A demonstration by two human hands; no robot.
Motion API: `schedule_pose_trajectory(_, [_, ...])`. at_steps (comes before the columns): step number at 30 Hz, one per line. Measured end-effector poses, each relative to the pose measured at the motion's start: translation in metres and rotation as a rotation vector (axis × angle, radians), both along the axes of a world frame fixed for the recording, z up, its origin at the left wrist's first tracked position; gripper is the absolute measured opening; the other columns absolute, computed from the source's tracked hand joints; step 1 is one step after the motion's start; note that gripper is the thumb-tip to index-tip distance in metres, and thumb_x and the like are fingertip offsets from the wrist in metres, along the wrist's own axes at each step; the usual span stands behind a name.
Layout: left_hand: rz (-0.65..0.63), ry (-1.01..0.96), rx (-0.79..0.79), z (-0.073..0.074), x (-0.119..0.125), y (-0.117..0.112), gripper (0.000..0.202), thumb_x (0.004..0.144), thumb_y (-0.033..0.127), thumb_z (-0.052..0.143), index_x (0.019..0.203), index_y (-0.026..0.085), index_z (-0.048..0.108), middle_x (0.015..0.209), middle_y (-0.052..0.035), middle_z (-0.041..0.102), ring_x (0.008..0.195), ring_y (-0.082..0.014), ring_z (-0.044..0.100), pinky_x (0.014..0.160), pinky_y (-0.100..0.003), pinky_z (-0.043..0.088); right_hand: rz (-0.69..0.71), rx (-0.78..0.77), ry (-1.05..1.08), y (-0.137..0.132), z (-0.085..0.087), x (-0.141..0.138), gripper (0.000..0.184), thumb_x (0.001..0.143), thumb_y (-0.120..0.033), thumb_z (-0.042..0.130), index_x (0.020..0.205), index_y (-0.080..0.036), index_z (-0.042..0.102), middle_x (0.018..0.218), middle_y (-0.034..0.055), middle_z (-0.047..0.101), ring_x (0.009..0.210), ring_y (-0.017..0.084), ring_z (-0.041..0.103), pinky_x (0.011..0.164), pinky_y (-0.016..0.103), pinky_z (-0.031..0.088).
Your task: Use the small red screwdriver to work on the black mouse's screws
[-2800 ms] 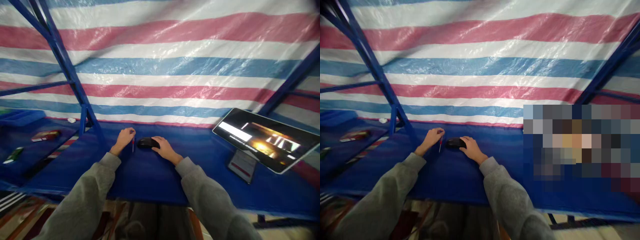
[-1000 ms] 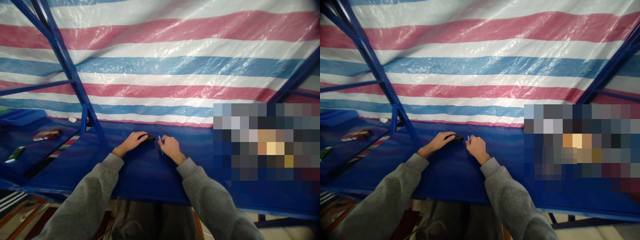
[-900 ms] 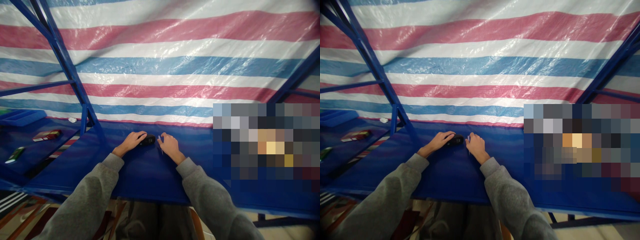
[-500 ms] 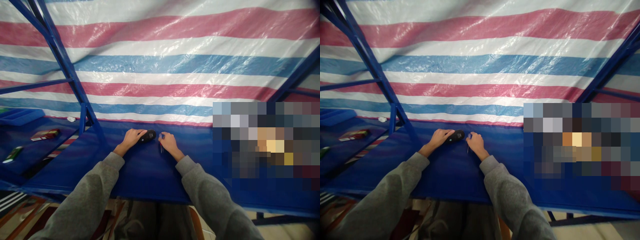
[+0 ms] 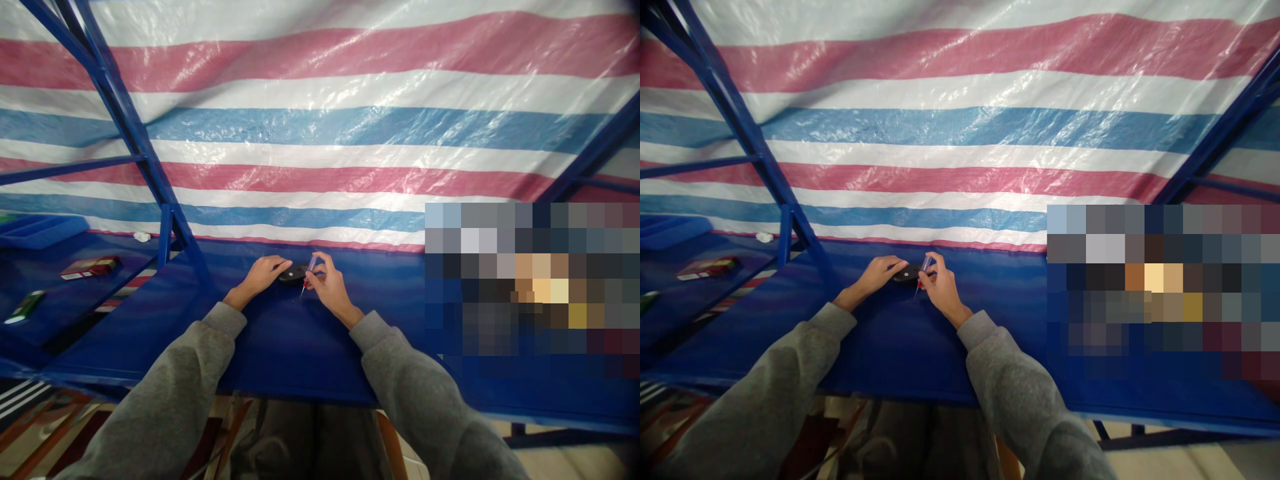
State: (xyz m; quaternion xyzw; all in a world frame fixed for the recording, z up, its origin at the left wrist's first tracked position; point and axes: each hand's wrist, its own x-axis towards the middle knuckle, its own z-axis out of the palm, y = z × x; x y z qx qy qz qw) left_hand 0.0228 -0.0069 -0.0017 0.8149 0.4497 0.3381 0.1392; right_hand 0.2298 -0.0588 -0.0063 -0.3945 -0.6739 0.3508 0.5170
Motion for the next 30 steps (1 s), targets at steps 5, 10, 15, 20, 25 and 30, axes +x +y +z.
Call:
schedule_pose_trajectory(5, [-0.003,0.017,0.007,-0.002,0.001,0.001,0.039,0.088,0.047,0.042,0.085,0.021,0.07,0.085,-0.0063,0.069,0.078,-0.0195,0.06,0.072,-0.027,0.042,0.039,-0.02,0.031,-0.001,-0.001,-0.001,0.045,0.08,-0.034,0.057,0.119,-0.025,0.038,0.078,-0.0031,0.063,0.064,0.014,0.068,0.063,0.028,0.057])
schedule_pose_trajectory(10, [0.054,-0.078,0.169,0.011,0.0,-0.013,0.033,0.09,0.041,0.042,0.091,0.019,0.067,0.089,-0.0074,0.066,0.085,-0.0196,0.059,0.08,-0.03,0.043,-0.018,0.01,0.133,-0.003,0.004,-0.002,0.046,0.078,-0.039,0.06,0.116,-0.024,0.037,0.077,-0.0022,0.065,0.064,0.015,0.068,0.064,0.029,0.058])
schedule_pose_trajectory(15, [-0.11,-0.065,0.162,0.021,0.002,-0.032,0.023,0.086,0.034,0.051,0.09,0.019,0.068,0.085,-0.0068,0.064,0.076,-0.0171,0.057,0.073,-0.028,0.045,-0.125,0.042,0.25,-0.006,0.01,0.0,0.049,0.078,-0.043,0.06,0.116,-0.023,0.035,0.082,0.0004,0.067,0.067,0.016,0.069,0.069,0.031,0.058])
schedule_pose_trajectory(20, [-0.258,0.067,0.142,0.013,0.006,-0.032,0.024,0.082,0.031,0.057,0.1,0.023,0.069,0.095,-0.0075,0.066,0.086,-0.0199,0.058,0.079,-0.031,0.045,-0.181,0.061,0.354,-0.007,0.012,-0.001,0.048,0.08,-0.041,0.059,0.116,-0.024,0.032,0.082,0.0004,0.067,0.07,0.017,0.069,0.073,0.033,0.058])
schedule_pose_trajectory(25, [-0.19,0.059,0.145,0.009,0.008,-0.028,0.021,0.082,0.037,0.059,0.091,0.024,0.072,0.092,-0.007,0.068,0.087,-0.0209,0.058,0.082,-0.033,0.044,-0.188,0.06,0.383,-0.008,0.012,-0.002,0.047,0.081,-0.04,0.059,0.115,-0.024,0.031,0.082,-0.0002,0.067,0.071,0.017,0.07,0.075,0.035,0.058])
schedule_pose_trajectory(30, [-0.194,0.074,0.16,0.008,0.009,-0.027,0.023,0.084,0.039,0.056,0.083,0.023,0.073,0.086,-0.0067,0.068,0.081,-0.0195,0.057,0.077,-0.032,0.043,-0.179,0.074,0.426,-0.008,0.013,-0.003,0.046,0.08,-0.039,0.06,0.114,-0.024,0.032,0.08,-0.0002,0.067,0.07,0.017,0.07,0.076,0.036,0.058])
